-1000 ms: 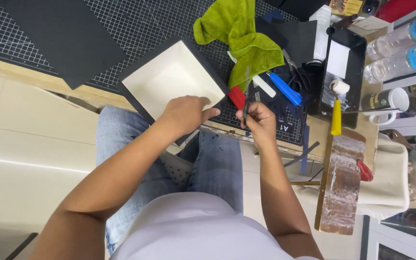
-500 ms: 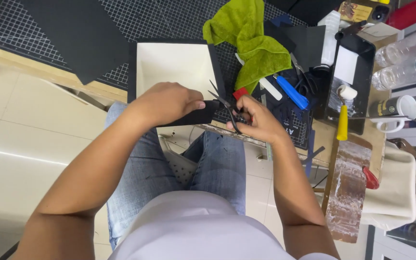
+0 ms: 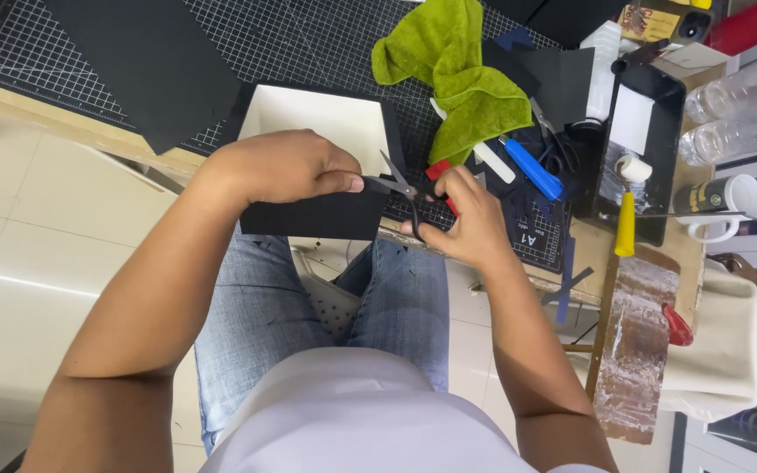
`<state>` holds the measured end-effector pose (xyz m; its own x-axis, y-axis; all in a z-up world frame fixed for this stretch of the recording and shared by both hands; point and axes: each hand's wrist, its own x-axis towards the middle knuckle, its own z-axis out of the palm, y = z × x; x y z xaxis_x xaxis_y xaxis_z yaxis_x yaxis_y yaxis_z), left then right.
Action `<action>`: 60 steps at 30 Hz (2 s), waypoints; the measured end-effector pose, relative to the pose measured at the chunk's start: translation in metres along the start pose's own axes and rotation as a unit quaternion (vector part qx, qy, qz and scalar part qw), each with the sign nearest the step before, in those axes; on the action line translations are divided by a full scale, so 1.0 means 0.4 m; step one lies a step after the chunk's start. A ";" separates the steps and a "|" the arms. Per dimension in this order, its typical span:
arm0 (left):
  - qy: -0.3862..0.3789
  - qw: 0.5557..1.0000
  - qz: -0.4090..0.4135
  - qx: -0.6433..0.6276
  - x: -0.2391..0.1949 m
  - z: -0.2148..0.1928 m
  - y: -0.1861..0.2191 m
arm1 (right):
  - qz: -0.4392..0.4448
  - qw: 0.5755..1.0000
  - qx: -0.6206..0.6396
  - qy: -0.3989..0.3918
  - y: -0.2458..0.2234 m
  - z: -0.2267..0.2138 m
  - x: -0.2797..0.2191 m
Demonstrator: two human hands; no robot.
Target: The person applies adhesive to the edges of a black and white rectangular frame using a yellow-handled roller, then smooths the edges with a red plastic scraper. They trim excess black material with scissors and repeat the process on the opposite side, finishing by wiping the surface with a green cloth.
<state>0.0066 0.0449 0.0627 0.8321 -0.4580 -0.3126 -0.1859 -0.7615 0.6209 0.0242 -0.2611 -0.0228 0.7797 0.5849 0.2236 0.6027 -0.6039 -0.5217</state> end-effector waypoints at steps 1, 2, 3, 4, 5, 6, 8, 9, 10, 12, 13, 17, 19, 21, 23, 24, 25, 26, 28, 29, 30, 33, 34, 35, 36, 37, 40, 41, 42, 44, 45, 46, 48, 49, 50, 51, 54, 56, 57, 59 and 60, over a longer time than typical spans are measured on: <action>0.000 1.000 0.000 0.001 0.002 -0.002 0.002 | 0.000 1.000 0.000 0.001 0.000 0.000 0.002; -0.004 1.000 0.006 -0.003 0.003 -0.003 0.004 | -0.004 1.000 -0.001 -0.001 -0.002 0.001 0.002; -0.009 1.000 0.013 -0.007 0.004 -0.004 0.006 | -0.008 1.000 -0.003 -0.002 -0.003 0.002 0.003; -0.010 1.000 0.014 -0.007 0.007 -0.002 0.004 | -0.006 1.000 -0.003 -0.002 -0.008 -0.002 0.002; -0.010 1.000 0.012 -0.009 0.010 -0.001 0.001 | -0.003 1.000 -0.015 0.004 -0.014 -0.005 0.002; -0.009 1.000 0.010 -0.010 0.012 -0.002 -0.003 | -0.002 1.000 -0.028 0.010 -0.019 -0.009 0.006; -0.010 1.000 0.012 -0.011 0.014 -0.002 -0.001 | -0.005 0.999 -0.035 0.012 -0.020 -0.005 0.008; -0.012 1.000 0.014 -0.013 0.014 -0.001 -0.001 | -0.008 0.999 -0.042 0.014 -0.021 -0.003 0.008; -0.013 1.000 0.014 -0.013 0.012 -0.001 0.000 | -0.007 0.999 -0.042 0.014 -0.020 0.000 0.008; -0.007 1.000 0.011 -0.022 0.010 -0.003 0.001 | -0.018 0.998 -0.047 0.027 -0.017 0.006 0.009; -0.007 1.000 0.012 -0.022 0.011 -0.002 -0.001 | -0.018 0.998 -0.047 0.028 -0.012 0.012 0.007; -0.011 1.000 0.006 -0.027 0.012 0.003 -0.013 | -0.029 0.997 -0.059 0.051 0.003 0.039 0.001; -0.012 0.999 0.007 -0.030 0.013 0.003 -0.011 | -0.029 0.997 -0.043 0.052 0.021 0.060 -0.008; -0.011 0.999 0.003 -0.031 0.008 0.001 -0.005 | -0.009 0.997 -0.003 0.074 0.048 0.093 -0.021; -0.008 1.000 0.003 -0.029 0.004 0.010 -0.004 | 0.005 0.995 0.028 0.097 0.077 0.131 -0.040; -0.005 1.000 0.003 -0.028 0.003 0.015 -0.004 | 0.019 0.991 0.059 0.120 0.091 0.150 -0.051; -0.006 1.000 0.003 -0.028 -0.002 0.021 0.004 | 0.020 0.991 0.059 0.120 0.097 0.163 -0.060; -0.008 0.999 0.005 -0.031 -0.005 0.023 0.012 | 0.094 0.972 0.113 0.186 0.104 0.175 -0.066; -0.012 0.999 0.009 -0.032 0.003 0.051 0.014 | 0.167 0.939 0.164 0.251 0.142 0.164 -0.086; -0.005 0.999 0.016 -0.035 0.015 0.077 0.009 | 0.226 0.917 0.136 0.298 0.175 0.141 -0.100; -0.001 0.999 0.025 -0.039 0.026 0.108 0.006 | 0.287 0.888 0.106 0.343 0.204 0.117 -0.125; 0.011 0.997 0.062 -0.047 0.084 0.202 -0.009 | 0.433 0.843 -0.059 0.313 0.287 0.027 -0.200; 0.004 0.996 0.073 -0.046 0.106 0.228 -0.010 | 0.440 0.837 -0.066 0.320 0.309 0.019 -0.218; 0.017 0.998 0.057 -0.037 0.128 0.253 -0.010 | 0.461 0.832 -0.097 0.294 0.333 0.008 -0.238; 0.030 0.998 0.042 -0.029 0.151 0.282 -0.006 | 0.484 0.823 -0.128 0.268 0.355 -0.005 -0.265; 0.022 0.998 0.056 -0.029 0.184 0.299 -0.012 | 0.492 0.815 -0.135 0.274 0.368 -0.009 -0.274; 0.031 0.997 0.037 -0.053 0.266 0.331 -0.012 | 0.513 0.818 -0.194 0.174 0.404 -0.003 -0.301; 0.058 0.992 0.015 -0.108 0.284 0.326 0.002 | 0.497 0.833 -0.185 0.157 0.412 0.003 -0.307; 0.084 0.983 -0.010 -0.163 0.299 0.319 0.014 | 0.480 0.848 -0.176 0.140 0.420 0.012 -0.308; 0.106 0.976 -0.012 -0.191 0.305 0.279 0.042 | 0.433 0.865 -0.169 0.190 0.401 -0.005 -0.299; 0.133 0.966 -0.021 -0.221 0.309 0.260 0.055 | 0.378 0.881 -0.161 0.234 0.393 -0.013 -0.294; 0.128 0.967 -0.016 -0.221 0.302 0.240 0.050 | 0.382 0.878 -0.164 0.237 0.378 -0.054 -0.295; 0.256 0.963 -0.019 0.077 0.281 0.202 0.032 | 0.290 0.843 -0.219 0.396 0.344 -0.129 -0.295; 0.253 0.964 -0.017 0.077 0.285 0.197 0.004 | 0.293 0.842 -0.221 0.396 0.365 -0.176 -0.295; 0.317 0.929 0.022 0.191 0.285 0.194 -0.024 | 0.369 0.799 -0.194 0.433 0.385 -0.222 -0.297; 0.376 0.875 0.061 0.300 0.285 0.190 -0.052 | 0.442 0.750 -0.165 0.465 0.403 -0.268 -0.300; 0.280 0.955 -0.007 0.098 0.247 0.149 -0.040 | 0.511 0.678 -0.185 0.495 0.610 -0.351 -0.360; 0.295 0.955 -0.005 0.020 0.220 0.141 -0.062 | 0.580 0.654 -0.171 0.455 0.740 -0.375 -0.391; 0.308 0.949 -0.006 -0.059 0.206 0.139 -0.074 | 0.644 0.626 -0.156 0.410 0.807 -0.387 -0.404; 0.332 0.939 0.004 -0.092 0.186 0.153 -0.107 | 0.644 0.647 -0.130 0.387 0.888 -0.389 -0.420; 0.354 0.927 0.010 -0.125 0.172 0.161 -0.125 | 0.643 0.668 -0.103 0.361 0.929 -0.387 -0.425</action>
<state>0.0395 0.0217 -0.0361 0.9804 0.0116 0.1965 -0.1526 -0.5855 0.7962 0.1419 -0.6689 -0.1273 0.5093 -0.8571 0.0773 -0.6915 -0.4611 -0.5561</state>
